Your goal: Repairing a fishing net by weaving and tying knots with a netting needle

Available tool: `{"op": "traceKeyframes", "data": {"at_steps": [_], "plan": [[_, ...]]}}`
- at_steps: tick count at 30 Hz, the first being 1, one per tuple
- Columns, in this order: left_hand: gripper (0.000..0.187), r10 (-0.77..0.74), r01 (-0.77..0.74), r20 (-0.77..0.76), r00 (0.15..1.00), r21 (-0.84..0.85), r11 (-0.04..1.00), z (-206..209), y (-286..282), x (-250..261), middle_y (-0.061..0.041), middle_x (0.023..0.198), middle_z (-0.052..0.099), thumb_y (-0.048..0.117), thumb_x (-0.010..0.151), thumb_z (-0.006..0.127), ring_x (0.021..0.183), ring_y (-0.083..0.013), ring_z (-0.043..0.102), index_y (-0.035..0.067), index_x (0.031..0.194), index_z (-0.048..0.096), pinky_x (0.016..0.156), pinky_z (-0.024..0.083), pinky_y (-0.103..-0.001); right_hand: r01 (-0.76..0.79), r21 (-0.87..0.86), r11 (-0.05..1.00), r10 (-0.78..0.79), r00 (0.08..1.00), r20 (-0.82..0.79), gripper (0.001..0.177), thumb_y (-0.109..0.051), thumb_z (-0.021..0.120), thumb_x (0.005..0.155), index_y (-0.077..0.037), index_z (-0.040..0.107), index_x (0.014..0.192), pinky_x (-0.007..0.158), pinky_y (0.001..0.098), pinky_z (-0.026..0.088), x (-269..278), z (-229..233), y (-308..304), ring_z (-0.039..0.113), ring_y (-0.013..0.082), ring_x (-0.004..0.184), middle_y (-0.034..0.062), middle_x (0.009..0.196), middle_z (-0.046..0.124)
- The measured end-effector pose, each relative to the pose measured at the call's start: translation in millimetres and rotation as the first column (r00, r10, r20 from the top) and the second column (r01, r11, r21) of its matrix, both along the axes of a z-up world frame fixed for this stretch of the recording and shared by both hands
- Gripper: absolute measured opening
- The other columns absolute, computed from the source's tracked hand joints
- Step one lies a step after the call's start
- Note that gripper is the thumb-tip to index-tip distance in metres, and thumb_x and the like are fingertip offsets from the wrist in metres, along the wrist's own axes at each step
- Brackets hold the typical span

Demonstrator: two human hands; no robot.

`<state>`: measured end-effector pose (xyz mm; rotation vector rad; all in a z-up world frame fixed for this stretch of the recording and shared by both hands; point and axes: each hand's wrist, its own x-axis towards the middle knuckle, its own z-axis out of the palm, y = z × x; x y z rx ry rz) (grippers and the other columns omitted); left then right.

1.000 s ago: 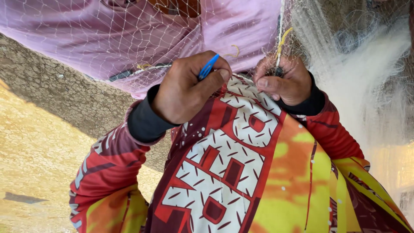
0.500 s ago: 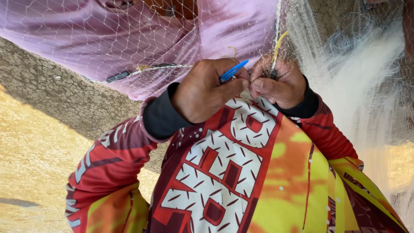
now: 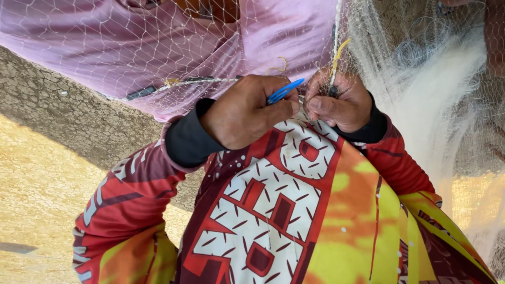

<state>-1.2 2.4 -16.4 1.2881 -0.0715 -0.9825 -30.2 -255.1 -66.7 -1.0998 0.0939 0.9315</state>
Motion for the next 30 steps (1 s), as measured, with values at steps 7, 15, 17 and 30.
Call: {"op": "traceKeyframes", "data": {"at_steps": [7, 15, 17, 30], "plan": [[0.022, -0.121, 0.116, 0.074, 0.99, 0.061, 0.991, 0.7, 4.7, 4.9, 0.001, 0.069, 0.048, 0.018, 0.106, 0.056, 0.057, -0.0123, 0.041, 0.005, 0.088, 0.055, 0.051, 0.042, -0.031, 0.009, 0.113, 0.994, 0.004, 0.994, -0.109, 0.03, -0.007, 0.071, 0.088, 0.002, 0.059, 0.114, 0.049, 0.0156, 0.04, -8.8, -17.2, -10.6, 0.047, 0.0031, 0.053, 0.0031, 0.081, 0.063], [0.016, -0.11, 0.09, 0.152, 0.982, 0.131, 0.987, 17.1, 9.9, 12.0, 0.001, 0.063, 0.051, 0.015, 0.101, 0.063, 0.05, -0.0117, 0.04, 0.004, 0.09, 0.063, 0.046, 0.04, -0.03, -0.077, 0.057, 0.995, 0.078, 0.997, -0.02, 0.011, -0.01, 0.068, 0.092, -0.001, 0.065, 0.099, 0.043, 0.0192, 0.031, 1.7, -10.0, -4.9, 0.04, 0.004, 0.045, -0.0025, 0.063, 0.055], [0.015, -0.118, 0.098, 0.146, 0.982, 0.14, 0.985, 28.1, 17.2, 14.2, 0.003, 0.06, 0.049, 0.017, 0.099, 0.068, 0.046, -0.0096, 0.038, 0.005, 0.09, 0.066, 0.042, 0.037, -0.028, -0.069, 0.071, 0.995, 0.07, 0.998, -0.007, 0.011, -0.011, 0.067, 0.094, -0.001, 0.066, 0.098, 0.042, 0.0199, 0.03, 0.9, -10.7, -5.1, 0.039, 0.0041, 0.045, -0.0039, 0.06, 0.053], [0.021, -0.514, -0.285, 0.752, 0.412, 0.643, 0.711, 85.4, 41.7, 19.4, -0.011, 0.105, 0.055, 0.021, 0.099, 0.086, 0.073, -0.0208, 0.049, 0.006, 0.114, 0.084, 0.066, 0.045, -0.038, 0.08, 0.344, 0.936, -0.036, 0.99, -0.134, 0.01, -0.013, 0.062, 0.104, -0.008, 0.061, 0.113, 0.045, 0.0159, 0.033, -3.3, -13.6, -1.5, 0.038, 0.0036, 0.048, 0.0107, 0.093, 0.071]]}}
